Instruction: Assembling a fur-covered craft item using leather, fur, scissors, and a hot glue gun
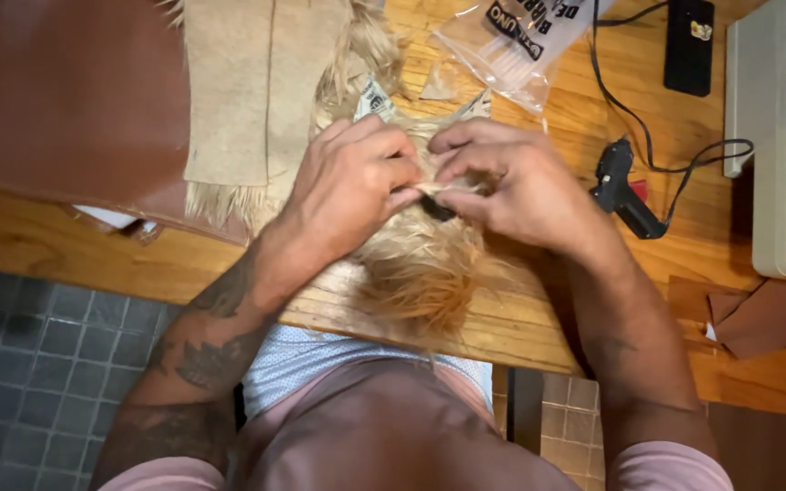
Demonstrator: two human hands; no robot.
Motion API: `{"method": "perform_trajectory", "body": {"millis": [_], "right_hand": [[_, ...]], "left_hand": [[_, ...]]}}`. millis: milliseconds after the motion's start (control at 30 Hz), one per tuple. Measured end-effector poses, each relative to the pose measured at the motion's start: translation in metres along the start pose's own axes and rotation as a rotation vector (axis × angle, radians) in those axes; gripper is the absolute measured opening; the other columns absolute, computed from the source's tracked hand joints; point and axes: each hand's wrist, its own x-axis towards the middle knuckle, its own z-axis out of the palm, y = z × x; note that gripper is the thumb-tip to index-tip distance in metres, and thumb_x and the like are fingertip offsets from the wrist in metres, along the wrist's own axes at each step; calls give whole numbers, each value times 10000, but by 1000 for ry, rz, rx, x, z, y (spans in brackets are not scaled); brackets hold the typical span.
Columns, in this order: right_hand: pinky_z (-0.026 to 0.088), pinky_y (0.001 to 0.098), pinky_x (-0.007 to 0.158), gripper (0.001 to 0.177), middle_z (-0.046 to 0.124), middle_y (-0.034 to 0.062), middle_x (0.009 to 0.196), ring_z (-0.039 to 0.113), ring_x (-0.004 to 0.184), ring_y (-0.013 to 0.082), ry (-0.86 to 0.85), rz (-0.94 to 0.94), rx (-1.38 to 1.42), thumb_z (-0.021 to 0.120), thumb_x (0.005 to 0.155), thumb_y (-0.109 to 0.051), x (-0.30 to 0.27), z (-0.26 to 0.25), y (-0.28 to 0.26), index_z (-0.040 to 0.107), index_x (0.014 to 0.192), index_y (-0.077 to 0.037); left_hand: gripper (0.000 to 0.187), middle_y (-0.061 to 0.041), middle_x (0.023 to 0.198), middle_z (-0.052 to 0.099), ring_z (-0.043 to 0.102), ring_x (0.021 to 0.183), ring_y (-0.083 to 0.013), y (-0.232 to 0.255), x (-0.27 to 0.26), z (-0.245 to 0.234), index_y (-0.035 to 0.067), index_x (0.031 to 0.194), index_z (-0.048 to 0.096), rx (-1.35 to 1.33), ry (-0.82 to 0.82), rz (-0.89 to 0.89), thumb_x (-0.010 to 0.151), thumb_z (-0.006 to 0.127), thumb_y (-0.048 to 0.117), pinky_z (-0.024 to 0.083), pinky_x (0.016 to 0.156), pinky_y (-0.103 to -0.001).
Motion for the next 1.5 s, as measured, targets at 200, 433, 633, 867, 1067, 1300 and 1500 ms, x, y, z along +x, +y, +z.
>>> {"method": "perform_trajectory", "body": {"millis": [200,433,633,867,1067,1300,1500], "right_hand": [[582,487,794,113,737,148,1119,730,937,391,26,-43,-71,832,828,-76,-3,5,-2,733,866,-36],[569,494,810,53,740,166,1085,731,954,393,44,-47,29,762,932,-83,-2,0,14,753,949,-34],[551,506,814,90,731,200,1019,722,952,413,53,-19,45,656,1020,-64,-1,-10,9,709,1071,-11],[550,519,812,137,719,234,981,709,925,444,62,-6,61,611,1026,-50,-4,-10,5,705,1114,-5],[544,551,864,163,721,252,1021,708,976,456,56,-9,103,584,1020,-4,-6,-15,0,699,1134,6],[463,439,857,390,674,129,999,601,948,286,-20,-141,-133,596,1022,-322,-30,-26,-53,685,1163,31],[490,442,861,791,600,133,1374,564,1057,313,-235,-26,-255,849,813,-453,-64,8,-72,544,1415,-41]], "left_hand": [[99,69,955,628,556,1007,-195,-5,2,9,221,823,695,58,-40,110,881,772,245,436,857,-359],[190,-18,1057,649,609,989,-234,2,1,-6,134,978,659,86,67,218,918,758,284,457,839,-387],[196,-29,927,533,549,826,-229,1,11,3,176,881,588,253,247,464,1068,592,236,450,760,-365],[235,-41,902,645,615,773,-237,12,7,-7,118,786,667,48,323,501,1018,703,136,485,747,-366],[131,-115,911,724,658,810,-290,1,-36,-7,44,840,778,-453,671,-12,912,864,110,513,797,-383],[1006,-200,1296,643,631,1227,-351,58,-57,3,-17,1301,598,-481,294,56,681,632,775,463,1158,-561],[443,-235,1358,621,637,1279,-418,81,-79,9,-52,1284,611,-344,277,55,1002,650,287,505,1064,-538]]}}
